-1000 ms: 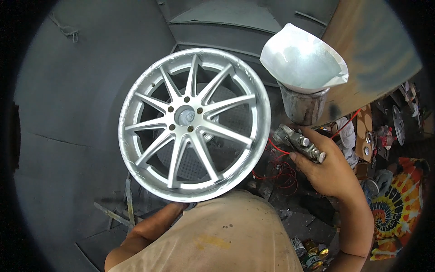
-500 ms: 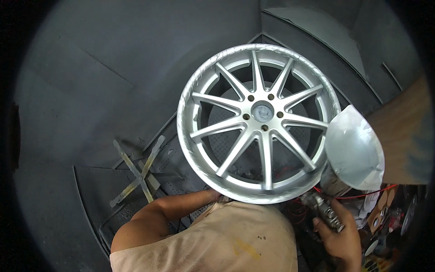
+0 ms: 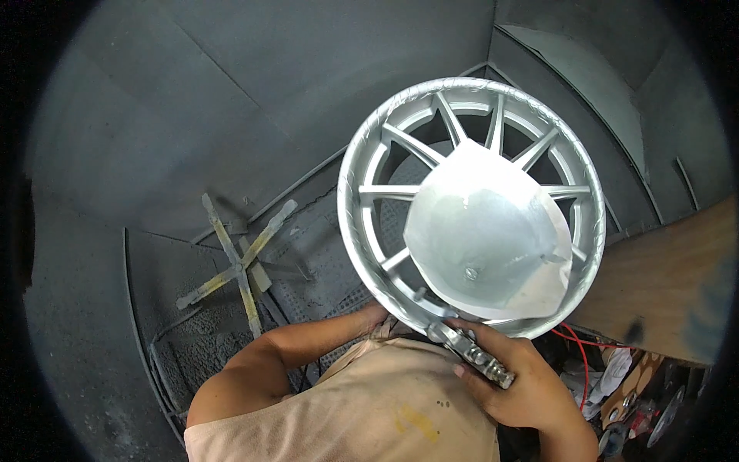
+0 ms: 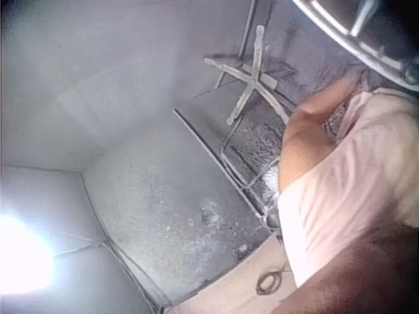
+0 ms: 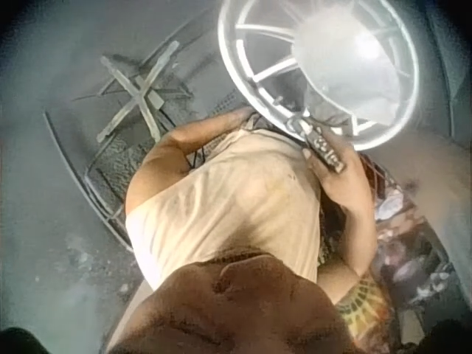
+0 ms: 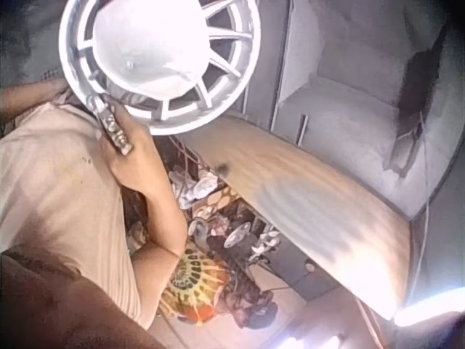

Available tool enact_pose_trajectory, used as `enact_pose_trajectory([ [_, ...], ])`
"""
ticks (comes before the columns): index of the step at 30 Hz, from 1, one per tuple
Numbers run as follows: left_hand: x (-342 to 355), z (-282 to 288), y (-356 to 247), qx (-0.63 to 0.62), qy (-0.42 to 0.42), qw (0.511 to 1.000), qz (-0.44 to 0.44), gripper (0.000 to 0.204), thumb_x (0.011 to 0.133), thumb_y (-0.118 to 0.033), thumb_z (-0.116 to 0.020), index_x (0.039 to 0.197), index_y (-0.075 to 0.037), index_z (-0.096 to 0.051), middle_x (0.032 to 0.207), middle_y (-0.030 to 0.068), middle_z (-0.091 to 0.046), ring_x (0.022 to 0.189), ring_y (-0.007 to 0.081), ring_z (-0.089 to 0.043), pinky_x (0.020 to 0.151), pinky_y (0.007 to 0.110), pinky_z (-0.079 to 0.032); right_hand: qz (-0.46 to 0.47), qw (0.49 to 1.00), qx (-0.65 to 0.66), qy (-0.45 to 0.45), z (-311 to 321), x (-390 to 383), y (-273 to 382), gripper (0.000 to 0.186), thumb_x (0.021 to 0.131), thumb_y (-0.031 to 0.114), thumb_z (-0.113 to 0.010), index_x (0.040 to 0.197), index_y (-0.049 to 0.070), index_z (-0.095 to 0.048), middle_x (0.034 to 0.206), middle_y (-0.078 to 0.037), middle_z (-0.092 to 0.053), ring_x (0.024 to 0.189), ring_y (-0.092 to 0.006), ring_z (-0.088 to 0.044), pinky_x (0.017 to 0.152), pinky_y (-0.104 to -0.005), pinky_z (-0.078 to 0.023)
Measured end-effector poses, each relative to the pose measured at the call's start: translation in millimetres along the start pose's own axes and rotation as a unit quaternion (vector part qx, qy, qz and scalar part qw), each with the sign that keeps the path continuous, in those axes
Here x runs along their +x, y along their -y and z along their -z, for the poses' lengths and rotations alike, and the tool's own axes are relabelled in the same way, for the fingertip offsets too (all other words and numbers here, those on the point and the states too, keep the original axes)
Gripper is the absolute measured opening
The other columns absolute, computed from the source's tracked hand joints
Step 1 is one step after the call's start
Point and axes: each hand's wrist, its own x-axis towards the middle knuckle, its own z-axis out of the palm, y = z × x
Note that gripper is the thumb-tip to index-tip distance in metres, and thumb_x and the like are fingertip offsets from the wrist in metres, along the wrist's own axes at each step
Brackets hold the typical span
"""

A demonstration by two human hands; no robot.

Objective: Painting and applying masking tape to a car wheel rim in a paint booth.

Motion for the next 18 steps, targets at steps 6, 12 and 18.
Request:
enact_pose_trajectory([
  [6,-69.8,-17.9,-54.3,0.064,-0.029,0.997,0.028,0.050,0.080,-0.035,-0.075,0.100,0.010,-0.066,0.101,0.0161,-0.067,0.085,0.0221,-0.064,0.074,0.033,-0.052,0.057,0.998,0.004,-0.009,-18.6,28.7,33.5,0.047,0.081,0.000,-0.065,0.127,-0.001,-0.054,0.100,-0.015,-0.066,0.089,-0.0166,-0.061,0.081,-0.0277,-0.046],
  [12,-101.8,-12.0,-85.4,0.100,-0.025,0.995,0.002,0.038,0.085,-0.035,-0.071,0.100,0.000,-0.069,0.094,0.0129,-0.068,0.077,0.0196,-0.062,0.070,0.033,-0.051,0.051,0.995,0.035,-0.079,-33.4,27.6,42.3,0.051,0.077,-0.004,-0.065,0.127,-0.001,-0.055,0.092,-0.014,-0.066,0.085,-0.0160,-0.061,0.082,-0.0256,-0.044],
  [18,-78.4,10.2,-88.1,0.036,-0.005,0.999,-0.017,0.030,0.088,-0.032,-0.069,0.094,-0.003,-0.069,0.082,0.0062,-0.066,0.068,0.0141,-0.058,0.062,0.028,-0.048,0.015,0.995,0.054,-0.082,-39.0,19.3,48.9,0.054,0.079,-0.002,-0.067,0.130,0.000,-0.052,0.086,-0.008,-0.065,0.081,-0.0121,-0.058,0.079,-0.0242,-0.044],
])
